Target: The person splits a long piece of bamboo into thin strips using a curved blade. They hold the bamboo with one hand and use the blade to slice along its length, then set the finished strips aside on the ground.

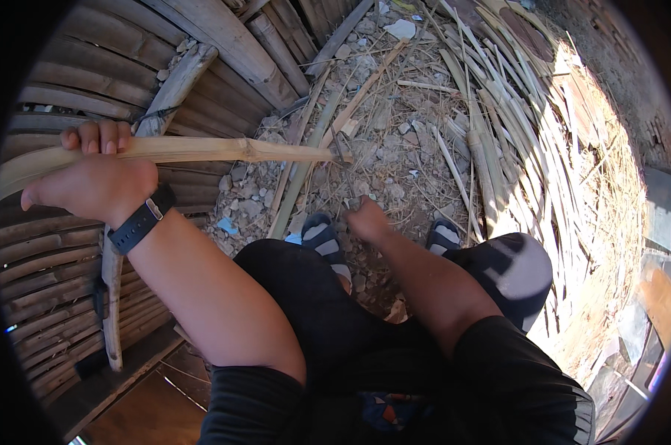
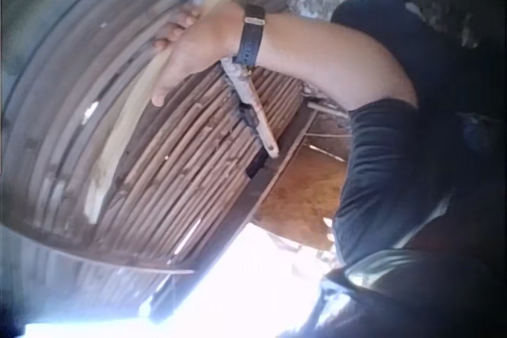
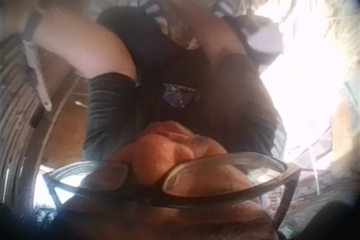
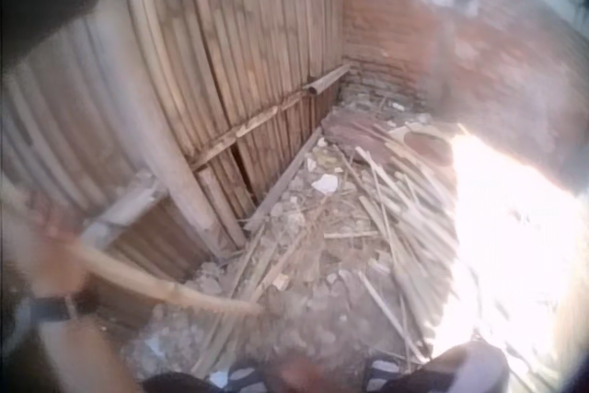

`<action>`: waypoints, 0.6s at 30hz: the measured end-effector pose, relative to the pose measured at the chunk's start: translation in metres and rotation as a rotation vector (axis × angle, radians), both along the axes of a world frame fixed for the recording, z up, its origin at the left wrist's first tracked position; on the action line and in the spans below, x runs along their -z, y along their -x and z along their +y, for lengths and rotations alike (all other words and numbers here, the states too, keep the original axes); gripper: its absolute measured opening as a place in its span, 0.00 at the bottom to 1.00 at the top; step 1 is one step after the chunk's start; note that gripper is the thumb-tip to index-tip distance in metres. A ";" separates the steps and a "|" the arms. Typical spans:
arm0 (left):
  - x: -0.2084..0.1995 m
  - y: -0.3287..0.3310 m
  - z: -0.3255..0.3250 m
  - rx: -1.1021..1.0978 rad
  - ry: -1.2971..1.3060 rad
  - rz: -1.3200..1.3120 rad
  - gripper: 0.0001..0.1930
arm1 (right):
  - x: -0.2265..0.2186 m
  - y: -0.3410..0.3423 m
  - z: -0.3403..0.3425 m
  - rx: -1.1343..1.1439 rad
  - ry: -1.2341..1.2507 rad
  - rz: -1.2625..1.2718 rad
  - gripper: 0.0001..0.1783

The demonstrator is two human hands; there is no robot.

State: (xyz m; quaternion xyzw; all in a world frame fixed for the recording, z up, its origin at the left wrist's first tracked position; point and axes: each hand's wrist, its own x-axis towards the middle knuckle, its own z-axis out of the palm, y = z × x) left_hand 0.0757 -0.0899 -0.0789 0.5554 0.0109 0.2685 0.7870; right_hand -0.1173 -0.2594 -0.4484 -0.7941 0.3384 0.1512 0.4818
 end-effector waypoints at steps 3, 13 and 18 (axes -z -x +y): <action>-0.003 0.005 -0.007 0.090 -0.015 -0.044 0.46 | -0.006 -0.007 -0.010 0.073 -0.229 -0.023 0.38; 0.012 -0.013 -0.011 -0.002 -0.018 0.012 0.44 | -0.056 -0.006 0.006 -0.081 0.042 -0.085 0.30; 0.016 -0.018 0.000 0.032 -0.026 0.000 0.44 | -0.005 0.030 -0.006 0.004 -0.101 0.161 0.25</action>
